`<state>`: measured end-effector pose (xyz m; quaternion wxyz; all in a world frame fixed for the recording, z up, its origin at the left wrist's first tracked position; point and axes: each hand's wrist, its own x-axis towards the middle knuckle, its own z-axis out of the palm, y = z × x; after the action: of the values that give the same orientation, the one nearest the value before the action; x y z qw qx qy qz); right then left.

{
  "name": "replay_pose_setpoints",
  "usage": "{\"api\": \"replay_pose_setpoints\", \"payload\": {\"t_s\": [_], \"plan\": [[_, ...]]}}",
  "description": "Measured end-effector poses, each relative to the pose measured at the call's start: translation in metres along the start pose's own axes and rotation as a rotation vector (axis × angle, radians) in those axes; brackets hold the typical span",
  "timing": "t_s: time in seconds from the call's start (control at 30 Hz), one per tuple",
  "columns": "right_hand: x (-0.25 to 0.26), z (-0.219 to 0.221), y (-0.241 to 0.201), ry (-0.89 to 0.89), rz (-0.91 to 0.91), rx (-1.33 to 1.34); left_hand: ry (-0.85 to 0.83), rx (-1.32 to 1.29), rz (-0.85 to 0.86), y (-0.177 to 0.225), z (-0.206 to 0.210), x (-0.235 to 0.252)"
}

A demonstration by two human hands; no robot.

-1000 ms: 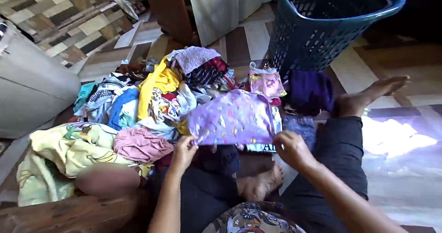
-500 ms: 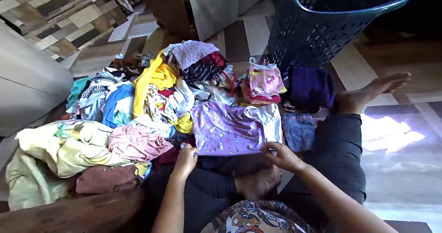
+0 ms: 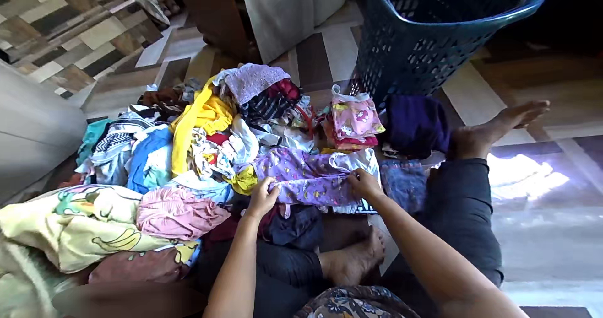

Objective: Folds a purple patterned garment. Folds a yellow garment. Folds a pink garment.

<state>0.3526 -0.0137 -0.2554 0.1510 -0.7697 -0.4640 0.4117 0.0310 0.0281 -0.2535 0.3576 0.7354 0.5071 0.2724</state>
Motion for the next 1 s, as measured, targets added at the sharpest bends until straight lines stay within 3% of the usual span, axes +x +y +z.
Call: {"api": "replay_pose_setpoints", "payload": {"t_s": [0.17, 0.27, 0.43, 0.53, 0.73, 0.9, 1.0], "plan": [[0.001, 0.003, 0.006, 0.016, 0.011, -0.017, -0.044, 0.175, 0.124, 0.023, -0.017, -0.008], [0.000, 0.007, 0.004, 0.010, 0.011, -0.089, -0.019, 0.297, -0.022, 0.031, -0.033, -0.016], [-0.002, 0.007, -0.008, -0.046, 0.050, -0.196, -0.234, 0.387, -0.367, 0.022, -0.038, -0.010], [-0.003, 0.000, -0.021, -0.104, 0.104, -0.236, -0.263, 0.435, -0.408, 0.027, -0.036, -0.004], [0.001, -0.007, -0.027, -0.125, 0.126, -0.317, -0.152, 0.350, -0.246, 0.028, -0.035, 0.008], [-0.002, -0.005, -0.032, -0.077, 0.175, -0.358, -0.317, 0.408, -0.441, 0.017, -0.024, 0.023], [-0.001, 0.001, -0.040, 0.087, -0.031, -0.328, -0.297, 0.444, -0.522, 0.024, -0.023, 0.032]]}}
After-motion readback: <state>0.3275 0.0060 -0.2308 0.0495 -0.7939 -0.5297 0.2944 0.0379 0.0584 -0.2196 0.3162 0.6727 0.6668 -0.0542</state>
